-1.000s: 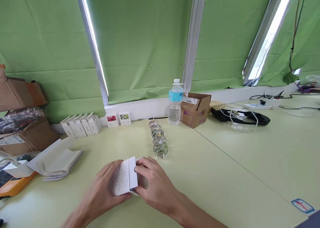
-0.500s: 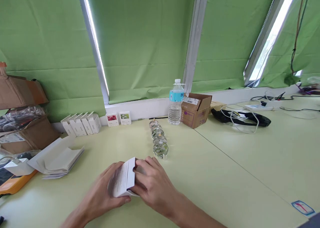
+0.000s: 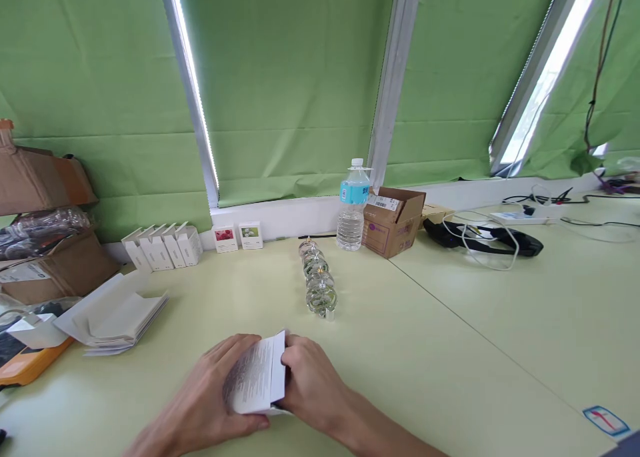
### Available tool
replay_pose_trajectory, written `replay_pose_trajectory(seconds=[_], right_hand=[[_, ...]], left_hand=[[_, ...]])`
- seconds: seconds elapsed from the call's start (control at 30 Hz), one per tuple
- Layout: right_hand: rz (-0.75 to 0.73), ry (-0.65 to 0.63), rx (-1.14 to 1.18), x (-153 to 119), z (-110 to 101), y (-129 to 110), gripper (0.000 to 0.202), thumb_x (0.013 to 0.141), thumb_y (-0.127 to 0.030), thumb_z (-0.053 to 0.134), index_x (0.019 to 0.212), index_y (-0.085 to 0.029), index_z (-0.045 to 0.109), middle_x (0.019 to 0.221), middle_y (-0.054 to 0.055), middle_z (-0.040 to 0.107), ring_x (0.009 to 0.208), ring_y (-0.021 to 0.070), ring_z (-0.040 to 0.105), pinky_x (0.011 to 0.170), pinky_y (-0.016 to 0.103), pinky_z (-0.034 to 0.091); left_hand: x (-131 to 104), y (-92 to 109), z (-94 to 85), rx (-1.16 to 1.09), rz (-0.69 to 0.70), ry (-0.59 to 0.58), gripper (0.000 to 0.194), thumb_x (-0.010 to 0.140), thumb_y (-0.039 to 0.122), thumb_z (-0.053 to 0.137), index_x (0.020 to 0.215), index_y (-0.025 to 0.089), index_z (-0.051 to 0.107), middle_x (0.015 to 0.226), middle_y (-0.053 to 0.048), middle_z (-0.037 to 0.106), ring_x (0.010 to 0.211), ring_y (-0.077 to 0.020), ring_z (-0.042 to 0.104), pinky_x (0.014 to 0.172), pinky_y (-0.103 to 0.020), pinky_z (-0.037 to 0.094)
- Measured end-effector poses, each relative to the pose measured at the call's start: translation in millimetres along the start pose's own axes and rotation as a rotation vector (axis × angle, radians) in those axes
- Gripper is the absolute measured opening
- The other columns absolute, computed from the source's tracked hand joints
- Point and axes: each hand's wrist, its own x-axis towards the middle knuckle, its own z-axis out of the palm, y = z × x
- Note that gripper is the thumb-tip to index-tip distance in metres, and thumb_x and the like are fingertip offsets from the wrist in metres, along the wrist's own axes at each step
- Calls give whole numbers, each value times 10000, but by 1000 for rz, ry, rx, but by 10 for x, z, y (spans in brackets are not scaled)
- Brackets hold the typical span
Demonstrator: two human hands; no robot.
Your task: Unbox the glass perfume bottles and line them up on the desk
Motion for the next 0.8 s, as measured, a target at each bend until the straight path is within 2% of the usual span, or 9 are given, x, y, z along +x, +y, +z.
replay_pose_trajectory(seconds=[0.13,0.43,0.8], right_hand=[[6,77,85,2,84,18,132,690,-82,618,612,-167,554,797,15,569,704,141,520,602,234,371],[19,58,176,3,124,14,143,656,-63,551,599,-179,490,779,10,551,723,151,515,643,242,384],[-5,53,212,5,166,67,179,675,-43,576,595,-178,490,772,5,565,731,150,534,655,237,413]], left_hand=[[-13,25,10,1,-40,4,723,574,340,795,1227,287,489,1173,-40,605,1040,-260,592,887,-392,497],[-12,34,10,-35,-56,-4,693,552,329,803,1181,271,517,1074,-31,616,969,-244,600,838,-361,500],[-8,17,19,-62,-41,2,664,582,386,788,1177,281,513,1066,-31,610,929,-231,610,812,-336,507]])
